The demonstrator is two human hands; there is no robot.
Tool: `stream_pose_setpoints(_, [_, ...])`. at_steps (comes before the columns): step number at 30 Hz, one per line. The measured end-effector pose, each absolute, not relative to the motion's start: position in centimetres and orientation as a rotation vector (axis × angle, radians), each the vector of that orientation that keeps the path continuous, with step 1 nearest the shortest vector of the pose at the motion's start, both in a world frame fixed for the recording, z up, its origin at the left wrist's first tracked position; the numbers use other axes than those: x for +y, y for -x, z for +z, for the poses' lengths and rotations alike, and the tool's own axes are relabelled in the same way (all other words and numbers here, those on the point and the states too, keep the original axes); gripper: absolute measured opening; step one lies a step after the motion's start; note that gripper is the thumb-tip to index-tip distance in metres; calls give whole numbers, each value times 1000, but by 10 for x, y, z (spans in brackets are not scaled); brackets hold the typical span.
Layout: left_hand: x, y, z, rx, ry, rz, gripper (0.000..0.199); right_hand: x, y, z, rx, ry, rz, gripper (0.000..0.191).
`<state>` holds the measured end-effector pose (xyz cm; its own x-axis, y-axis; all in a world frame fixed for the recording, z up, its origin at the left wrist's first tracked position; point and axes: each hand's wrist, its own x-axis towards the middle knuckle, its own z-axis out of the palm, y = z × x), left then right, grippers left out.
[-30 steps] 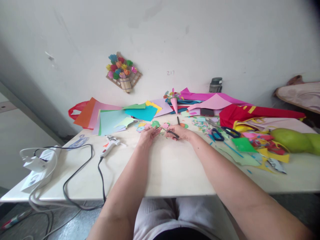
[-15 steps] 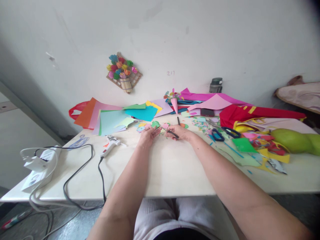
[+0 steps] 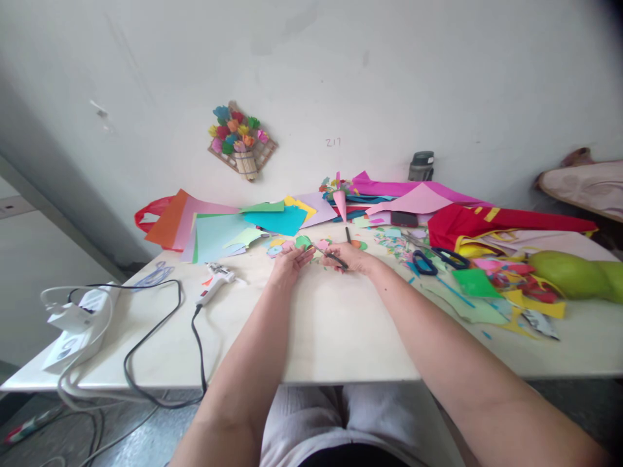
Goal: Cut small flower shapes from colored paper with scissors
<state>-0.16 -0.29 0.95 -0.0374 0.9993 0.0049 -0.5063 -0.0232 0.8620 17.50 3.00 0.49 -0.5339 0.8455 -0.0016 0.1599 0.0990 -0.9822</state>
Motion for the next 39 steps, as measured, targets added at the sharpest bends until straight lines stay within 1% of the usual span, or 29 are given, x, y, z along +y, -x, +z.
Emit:
stream_pose_setpoints(9, [-3, 2, 10, 828, -805, 1444, 7, 34, -174, 1, -1745, 967, 1517, 25])
stream_pose_setpoints(14, [-5, 2, 11, 833, -814, 1437, 7, 28, -175, 6, -1782, 971, 1457, 23])
stream_pose_setpoints(22, [-2, 3, 7, 799, -838, 1430, 4, 21, -174, 14, -1765, 998, 1441, 25])
stream_pose_setpoints(32, [-6, 2, 11, 807, -840, 1416, 8, 28, -174, 8, -1709, 1001, 1526, 16])
stream_pose_setpoints(36, [-5, 3, 11, 833, -840, 1448, 11, 27, -175, 8, -1795, 966, 1513, 19])
stream_pose_setpoints(39, [-3, 3, 10, 836, -851, 1456, 9, 25, -176, 10, -1842, 938, 1495, 22])
